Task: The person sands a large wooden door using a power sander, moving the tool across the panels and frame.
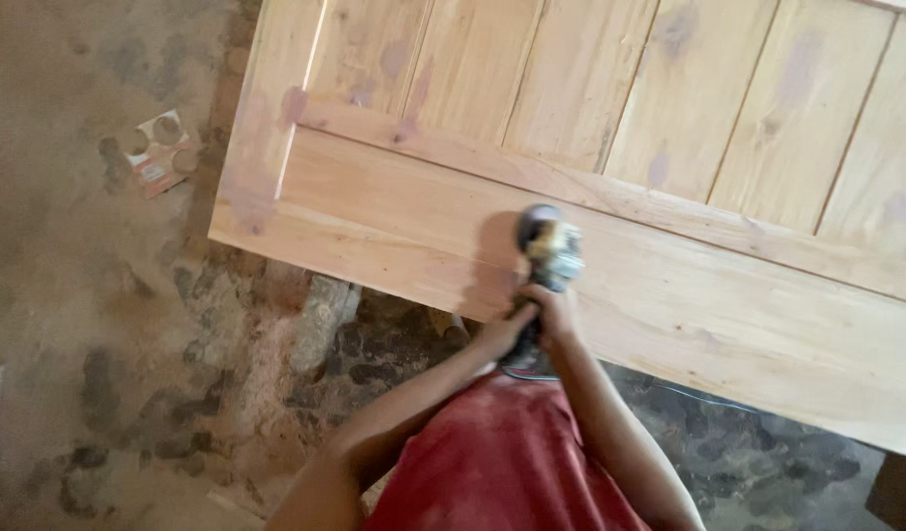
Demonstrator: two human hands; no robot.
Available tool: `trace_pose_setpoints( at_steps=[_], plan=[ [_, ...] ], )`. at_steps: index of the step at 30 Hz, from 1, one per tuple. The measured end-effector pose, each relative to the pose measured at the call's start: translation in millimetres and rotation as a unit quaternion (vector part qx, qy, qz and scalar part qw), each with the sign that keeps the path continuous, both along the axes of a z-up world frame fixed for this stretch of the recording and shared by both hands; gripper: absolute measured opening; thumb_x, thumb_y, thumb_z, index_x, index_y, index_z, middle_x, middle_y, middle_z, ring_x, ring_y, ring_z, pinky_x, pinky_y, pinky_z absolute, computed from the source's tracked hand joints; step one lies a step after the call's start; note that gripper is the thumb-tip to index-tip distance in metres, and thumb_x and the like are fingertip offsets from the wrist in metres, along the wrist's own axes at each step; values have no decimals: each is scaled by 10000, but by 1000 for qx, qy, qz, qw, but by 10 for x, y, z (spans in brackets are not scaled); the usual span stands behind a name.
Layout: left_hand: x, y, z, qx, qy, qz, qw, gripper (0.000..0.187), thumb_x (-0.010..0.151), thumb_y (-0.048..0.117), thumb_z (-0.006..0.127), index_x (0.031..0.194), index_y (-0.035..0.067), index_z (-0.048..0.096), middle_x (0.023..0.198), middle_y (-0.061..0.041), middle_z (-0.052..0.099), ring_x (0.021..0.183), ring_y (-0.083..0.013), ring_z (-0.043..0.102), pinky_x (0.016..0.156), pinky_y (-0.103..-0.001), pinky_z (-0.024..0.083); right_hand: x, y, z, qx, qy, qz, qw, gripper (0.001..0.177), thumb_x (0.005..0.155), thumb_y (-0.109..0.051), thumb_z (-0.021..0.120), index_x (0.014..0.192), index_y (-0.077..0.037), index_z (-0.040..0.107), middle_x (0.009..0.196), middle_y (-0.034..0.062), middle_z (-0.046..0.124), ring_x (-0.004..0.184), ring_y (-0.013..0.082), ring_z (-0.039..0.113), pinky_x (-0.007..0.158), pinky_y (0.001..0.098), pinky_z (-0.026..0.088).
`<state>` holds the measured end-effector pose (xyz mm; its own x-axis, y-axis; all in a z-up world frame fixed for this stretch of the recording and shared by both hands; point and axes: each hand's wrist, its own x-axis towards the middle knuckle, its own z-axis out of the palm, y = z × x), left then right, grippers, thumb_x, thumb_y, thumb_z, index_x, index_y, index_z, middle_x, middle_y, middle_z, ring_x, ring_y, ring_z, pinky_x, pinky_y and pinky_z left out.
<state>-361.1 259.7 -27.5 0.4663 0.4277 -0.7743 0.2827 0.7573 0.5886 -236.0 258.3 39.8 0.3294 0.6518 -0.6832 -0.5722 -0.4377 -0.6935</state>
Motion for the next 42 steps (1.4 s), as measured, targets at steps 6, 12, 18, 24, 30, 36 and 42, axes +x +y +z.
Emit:
trace_pose_setpoints(
  at_steps=[6,12,18,24,30,36,42],
  plan=[
    [-1432,623,235,-24,-49,108,993,544,1051,503,516,1132,-23,628,831,-130,686,661,-246,669,584,-404,549,-1219,894,425,39,18,56,998,106,716,16,722,805,24,665,722,97,678,639,196,671,594,346,561],
    [-1302,684,-251,-77,-104,146,981,659,1060,574,347,1185,-8,628,953,-133,712,763,-235,708,681,-386,587,-1195,1035,289,3,-107,95,990,152,680,-43,745,809,23,698,720,77,696,643,157,662,608,328,549],
    [-436,185,-718,-23,-38,-3,999,702,1053,585,313,1369,30,604,1256,-92,676,1114,-163,624,981,-306,481,-446,479,-114,-113,-206,48,971,202,662,-92,741,822,28,709,715,82,693,639,178,647,591,346,531],
    [259,-40,-642,-87,-52,-91,991,736,1040,610,380,1442,15,540,1326,-123,654,1173,-186,619,1002,-322,478,137,56,-184,-124,-206,-75,968,138,724,-65,700,821,25,660,702,77,656,612,175,631,545,344,509],
    [244,100,-535,-67,-7,-98,993,694,1054,588,363,1366,16,602,1185,-123,691,1048,-193,644,911,-333,496,81,211,-231,-128,-233,-47,963,117,737,-60,699,830,11,695,718,59,678,619,143,633,562,313,516],
    [-520,398,-787,-34,-41,17,998,651,1086,548,339,1246,11,671,1088,-71,711,979,-145,640,870,-311,505,-644,836,-277,-163,-232,18,959,134,728,-88,723,790,25,691,679,82,694,599,150,654,559,323,525],
    [-1311,1145,-772,-44,-34,145,988,623,1086,545,379,1184,10,684,977,-36,664,879,-139,595,766,-327,490,-1514,1760,-277,-118,-234,82,962,171,702,-108,786,783,10,691,693,66,685,605,144,632,551,331,512]
  ],
)
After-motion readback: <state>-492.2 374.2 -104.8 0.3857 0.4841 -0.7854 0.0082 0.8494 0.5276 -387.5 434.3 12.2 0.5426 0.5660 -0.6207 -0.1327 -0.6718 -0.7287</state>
